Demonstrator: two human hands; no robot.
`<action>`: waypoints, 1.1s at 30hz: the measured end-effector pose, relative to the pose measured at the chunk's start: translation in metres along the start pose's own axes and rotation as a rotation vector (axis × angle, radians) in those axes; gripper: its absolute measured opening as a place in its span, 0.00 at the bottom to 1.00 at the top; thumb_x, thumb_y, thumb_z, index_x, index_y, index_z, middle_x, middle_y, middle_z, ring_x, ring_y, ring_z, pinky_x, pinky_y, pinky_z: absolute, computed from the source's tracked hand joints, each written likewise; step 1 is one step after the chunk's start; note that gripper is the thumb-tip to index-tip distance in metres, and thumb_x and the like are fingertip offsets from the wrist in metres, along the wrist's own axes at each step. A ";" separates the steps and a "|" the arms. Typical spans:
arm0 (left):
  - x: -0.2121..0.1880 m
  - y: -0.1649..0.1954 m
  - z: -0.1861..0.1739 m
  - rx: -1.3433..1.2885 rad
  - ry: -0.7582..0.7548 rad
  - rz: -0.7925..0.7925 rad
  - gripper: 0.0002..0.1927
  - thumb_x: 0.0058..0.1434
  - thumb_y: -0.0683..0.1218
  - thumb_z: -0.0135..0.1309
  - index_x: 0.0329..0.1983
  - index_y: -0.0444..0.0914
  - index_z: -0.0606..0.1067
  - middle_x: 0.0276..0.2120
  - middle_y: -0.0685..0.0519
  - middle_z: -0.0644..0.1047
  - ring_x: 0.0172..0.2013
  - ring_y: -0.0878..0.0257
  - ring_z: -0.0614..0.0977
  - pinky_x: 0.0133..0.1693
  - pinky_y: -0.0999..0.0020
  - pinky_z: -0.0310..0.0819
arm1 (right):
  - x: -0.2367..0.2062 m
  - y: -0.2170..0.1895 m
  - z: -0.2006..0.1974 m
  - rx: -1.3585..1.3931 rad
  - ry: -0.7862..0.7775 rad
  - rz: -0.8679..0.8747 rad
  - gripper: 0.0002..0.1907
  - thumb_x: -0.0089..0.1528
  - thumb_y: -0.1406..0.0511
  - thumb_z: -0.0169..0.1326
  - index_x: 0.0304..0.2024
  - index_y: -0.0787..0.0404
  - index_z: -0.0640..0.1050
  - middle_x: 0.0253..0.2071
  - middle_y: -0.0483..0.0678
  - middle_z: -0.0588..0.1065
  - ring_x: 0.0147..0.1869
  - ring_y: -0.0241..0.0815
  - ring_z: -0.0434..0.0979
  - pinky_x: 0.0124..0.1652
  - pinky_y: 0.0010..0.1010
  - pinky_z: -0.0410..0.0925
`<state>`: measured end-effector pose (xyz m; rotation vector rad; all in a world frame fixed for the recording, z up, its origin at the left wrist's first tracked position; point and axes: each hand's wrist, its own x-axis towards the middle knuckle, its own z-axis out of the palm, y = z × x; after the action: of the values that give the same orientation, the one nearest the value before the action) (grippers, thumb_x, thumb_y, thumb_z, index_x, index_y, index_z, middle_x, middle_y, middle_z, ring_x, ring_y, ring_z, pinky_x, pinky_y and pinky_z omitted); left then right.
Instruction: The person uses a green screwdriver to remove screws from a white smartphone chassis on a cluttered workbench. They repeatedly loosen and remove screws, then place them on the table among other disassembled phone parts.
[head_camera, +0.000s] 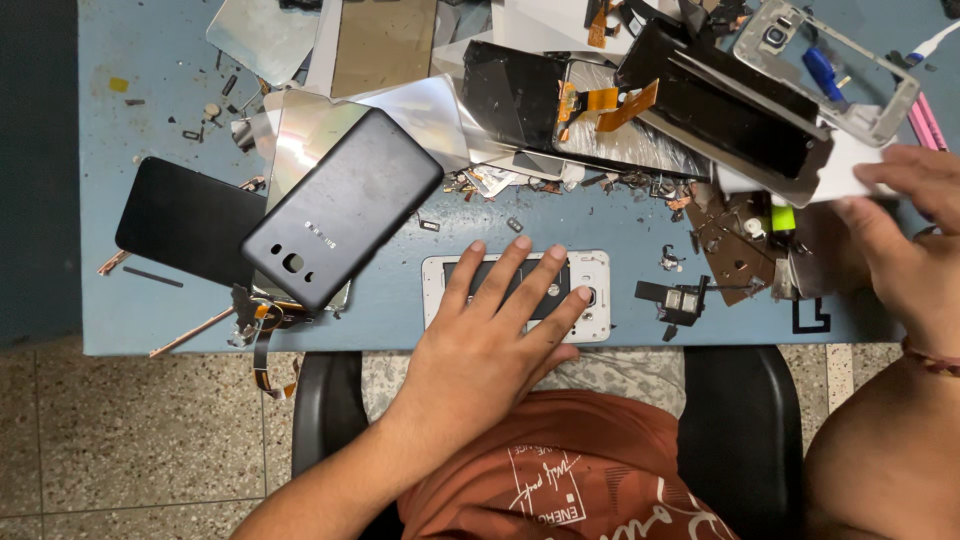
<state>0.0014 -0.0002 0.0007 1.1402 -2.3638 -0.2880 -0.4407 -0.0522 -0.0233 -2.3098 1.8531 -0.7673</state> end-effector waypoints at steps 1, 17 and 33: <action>0.000 0.000 0.000 0.001 0.002 0.000 0.25 0.64 0.59 0.58 0.62 0.46 0.76 0.66 0.45 0.70 0.67 0.45 0.69 0.67 0.39 0.57 | -0.001 -0.001 0.002 0.010 0.027 0.040 0.10 0.72 0.72 0.66 0.50 0.67 0.76 0.58 0.54 0.74 0.60 0.43 0.75 0.61 0.29 0.70; 0.000 0.001 0.002 0.007 0.024 -0.003 0.26 0.62 0.59 0.60 0.61 0.45 0.76 0.67 0.46 0.70 0.67 0.46 0.69 0.68 0.40 0.58 | 0.012 -0.114 0.005 -0.090 -0.045 0.134 0.13 0.66 0.70 0.68 0.48 0.74 0.79 0.39 0.57 0.79 0.36 0.42 0.80 0.39 0.29 0.74; -0.001 0.002 0.001 -0.038 0.018 -0.004 0.27 0.61 0.56 0.61 0.61 0.43 0.77 0.67 0.45 0.70 0.68 0.45 0.69 0.69 0.39 0.56 | -0.057 -0.059 -0.003 0.258 0.280 0.392 0.08 0.73 0.70 0.57 0.52 0.68 0.74 0.43 0.53 0.77 0.41 0.37 0.79 0.43 0.27 0.74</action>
<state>0.0006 0.0019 0.0001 1.1257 -2.3304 -0.3215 -0.3971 0.0177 -0.0179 -1.6820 2.0759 -1.2257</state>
